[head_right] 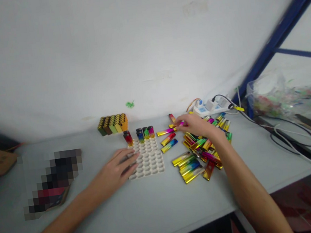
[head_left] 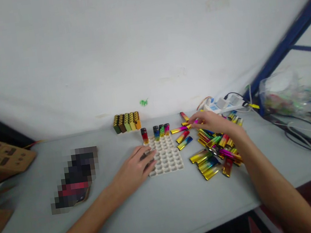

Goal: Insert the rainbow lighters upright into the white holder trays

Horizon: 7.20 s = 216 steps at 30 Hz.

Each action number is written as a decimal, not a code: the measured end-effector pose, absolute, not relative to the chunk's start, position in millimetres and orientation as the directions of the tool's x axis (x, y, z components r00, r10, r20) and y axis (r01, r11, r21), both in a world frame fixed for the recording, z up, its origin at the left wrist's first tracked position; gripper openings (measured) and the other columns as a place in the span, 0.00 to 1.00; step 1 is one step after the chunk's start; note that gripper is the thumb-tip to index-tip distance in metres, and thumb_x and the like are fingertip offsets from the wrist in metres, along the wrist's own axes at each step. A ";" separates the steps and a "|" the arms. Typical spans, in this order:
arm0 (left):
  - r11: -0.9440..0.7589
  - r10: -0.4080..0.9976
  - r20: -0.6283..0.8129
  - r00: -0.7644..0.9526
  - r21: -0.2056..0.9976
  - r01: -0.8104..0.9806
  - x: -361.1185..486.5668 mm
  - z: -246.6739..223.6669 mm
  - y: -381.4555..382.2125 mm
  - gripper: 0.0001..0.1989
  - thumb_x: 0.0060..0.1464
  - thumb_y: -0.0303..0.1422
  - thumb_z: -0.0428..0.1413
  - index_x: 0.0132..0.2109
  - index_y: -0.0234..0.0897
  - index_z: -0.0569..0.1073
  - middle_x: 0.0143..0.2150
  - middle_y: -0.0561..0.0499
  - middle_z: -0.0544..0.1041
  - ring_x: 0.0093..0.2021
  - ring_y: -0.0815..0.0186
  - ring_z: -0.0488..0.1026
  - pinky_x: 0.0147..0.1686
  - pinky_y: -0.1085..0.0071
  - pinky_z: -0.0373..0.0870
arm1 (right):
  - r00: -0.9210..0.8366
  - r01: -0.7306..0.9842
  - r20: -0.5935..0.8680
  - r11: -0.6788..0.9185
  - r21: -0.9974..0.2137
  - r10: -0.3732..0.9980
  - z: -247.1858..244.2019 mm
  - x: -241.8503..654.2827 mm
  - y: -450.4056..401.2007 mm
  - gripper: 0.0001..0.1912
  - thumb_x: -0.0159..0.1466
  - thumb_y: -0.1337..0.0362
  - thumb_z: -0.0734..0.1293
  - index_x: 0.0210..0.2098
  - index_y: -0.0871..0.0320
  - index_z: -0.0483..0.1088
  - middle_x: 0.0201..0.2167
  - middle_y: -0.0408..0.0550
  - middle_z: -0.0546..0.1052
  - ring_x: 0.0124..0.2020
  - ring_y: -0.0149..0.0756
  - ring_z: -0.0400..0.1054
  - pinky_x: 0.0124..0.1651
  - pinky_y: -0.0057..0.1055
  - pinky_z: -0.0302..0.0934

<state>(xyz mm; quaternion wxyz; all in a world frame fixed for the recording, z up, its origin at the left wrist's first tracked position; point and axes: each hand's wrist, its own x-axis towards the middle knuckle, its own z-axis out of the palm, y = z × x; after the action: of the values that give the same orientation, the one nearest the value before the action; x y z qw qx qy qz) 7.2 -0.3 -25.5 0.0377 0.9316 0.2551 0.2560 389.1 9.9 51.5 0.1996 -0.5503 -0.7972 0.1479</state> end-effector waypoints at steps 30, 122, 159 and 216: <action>-0.848 0.528 0.442 0.725 0.245 0.469 7.6 -17.5 2.6 0.17 0.69 0.37 0.54 0.59 0.37 0.76 0.54 0.40 0.75 0.56 0.54 0.73 0.58 0.55 0.75 | -0.192 0.941 -0.235 0.110 -0.321 0.953 50.6 409.5 -16.2 0.08 0.63 0.60 0.72 0.35 0.56 0.82 0.33 0.49 0.83 0.32 0.38 0.75 0.35 0.32 0.61; -0.835 0.550 0.368 0.750 0.273 0.478 7.8 -16.2 -2.2 0.15 0.70 0.34 0.52 0.60 0.38 0.73 0.55 0.42 0.72 0.58 0.55 0.70 0.60 0.55 0.72 | -0.168 -0.263 -0.003 -0.047 -0.964 0.986 17.6 270.8 -33.3 0.18 0.64 0.46 0.72 0.39 0.51 0.66 0.34 0.42 0.75 0.34 0.35 0.70 0.41 0.35 0.66; -0.847 0.531 0.410 0.741 0.271 0.457 7.5 -21.2 -0.6 0.15 0.70 0.33 0.54 0.60 0.38 0.73 0.55 0.42 0.72 0.58 0.55 0.70 0.60 0.54 0.72 | -0.057 0.427 0.231 0.233 -0.874 0.971 7.5 264.7 -32.9 0.20 0.72 0.46 0.61 0.31 0.54 0.60 0.23 0.36 0.60 0.25 0.31 0.56 0.29 0.29 0.52; -0.842 0.540 0.397 0.743 0.283 0.460 7.8 -20.1 -1.2 0.15 0.69 0.33 0.53 0.60 0.39 0.73 0.55 0.42 0.72 0.58 0.55 0.70 0.59 0.54 0.72 | -0.408 0.858 0.280 0.470 -0.207 0.869 -4.0 371.3 27.0 0.16 0.71 0.58 0.66 0.53 0.55 0.79 0.57 0.60 0.76 0.60 0.51 0.68 0.63 0.49 0.62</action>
<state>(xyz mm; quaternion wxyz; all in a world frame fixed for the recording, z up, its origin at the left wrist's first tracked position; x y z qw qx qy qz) 7.8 -1.2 -20.1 0.0838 0.9297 0.2687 0.2375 371.3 27.0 -4.0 0.1764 -0.5148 -0.8389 0.0152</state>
